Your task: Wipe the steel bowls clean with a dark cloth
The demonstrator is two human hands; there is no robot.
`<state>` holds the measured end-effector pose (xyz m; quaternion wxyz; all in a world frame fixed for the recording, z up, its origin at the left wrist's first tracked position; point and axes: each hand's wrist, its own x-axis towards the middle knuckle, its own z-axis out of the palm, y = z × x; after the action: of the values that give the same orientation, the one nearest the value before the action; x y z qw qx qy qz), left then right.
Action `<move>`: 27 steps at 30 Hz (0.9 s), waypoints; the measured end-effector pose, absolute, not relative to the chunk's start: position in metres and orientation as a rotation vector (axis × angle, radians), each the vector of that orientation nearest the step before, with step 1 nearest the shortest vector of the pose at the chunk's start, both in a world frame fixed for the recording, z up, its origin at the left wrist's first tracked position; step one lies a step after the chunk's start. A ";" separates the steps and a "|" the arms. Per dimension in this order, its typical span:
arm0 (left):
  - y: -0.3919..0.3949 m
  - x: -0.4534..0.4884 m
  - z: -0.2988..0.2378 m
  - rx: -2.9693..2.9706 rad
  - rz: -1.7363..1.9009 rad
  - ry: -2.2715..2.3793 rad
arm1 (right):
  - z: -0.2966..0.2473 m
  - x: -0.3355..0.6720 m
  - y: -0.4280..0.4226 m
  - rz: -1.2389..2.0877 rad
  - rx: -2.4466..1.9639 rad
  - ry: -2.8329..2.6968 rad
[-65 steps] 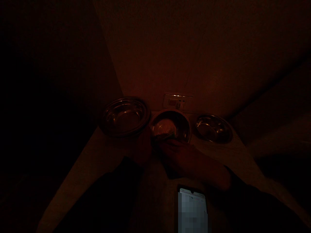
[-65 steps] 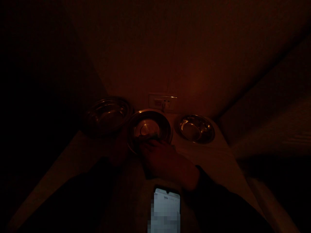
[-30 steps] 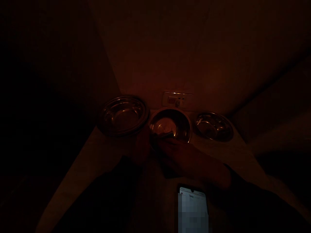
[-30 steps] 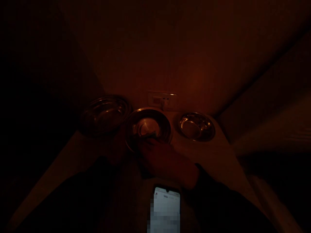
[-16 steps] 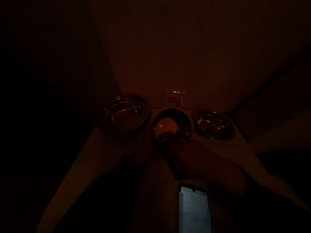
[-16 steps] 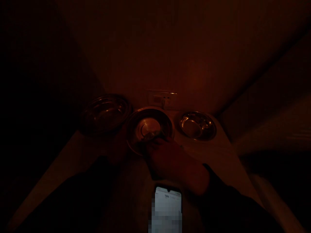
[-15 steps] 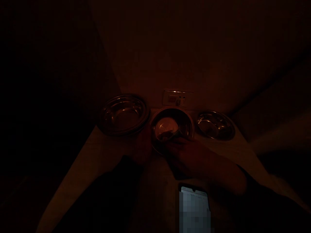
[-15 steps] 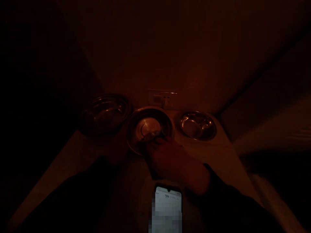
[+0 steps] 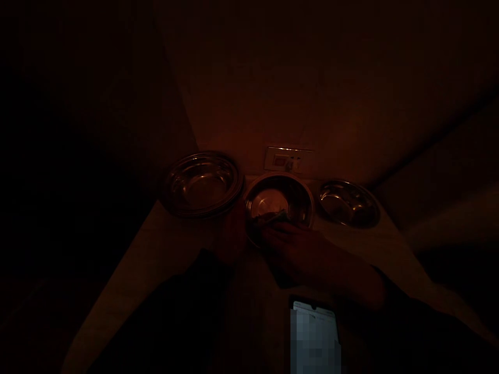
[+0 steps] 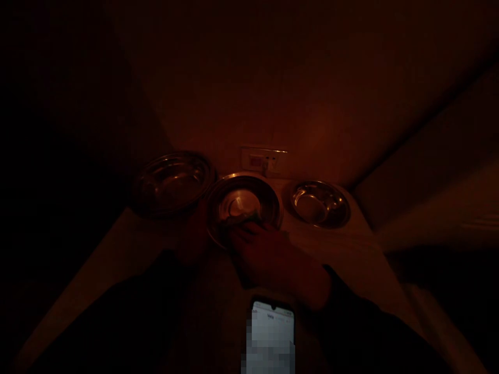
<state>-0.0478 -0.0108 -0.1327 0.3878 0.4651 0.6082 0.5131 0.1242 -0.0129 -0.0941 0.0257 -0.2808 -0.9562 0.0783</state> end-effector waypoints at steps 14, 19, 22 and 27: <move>-0.010 -0.046 -0.128 1.231 1.289 1.678 | -0.099 0.114 -0.014 0.474 -0.809 -2.774; -0.004 -0.055 -0.143 1.297 1.309 1.680 | -0.099 0.113 -0.015 0.390 -0.819 -2.803; -0.004 -0.058 -0.143 1.339 1.257 1.733 | -0.098 0.116 -0.016 0.341 -0.874 -2.868; -0.007 -0.052 -0.138 1.264 1.305 1.634 | -0.094 0.120 -0.016 0.221 -0.948 -2.976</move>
<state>-0.0524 -0.0075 -0.1378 0.3418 0.4860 0.6285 0.5019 0.1204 -0.0164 -0.0941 0.0051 -0.3027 -0.9504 0.0707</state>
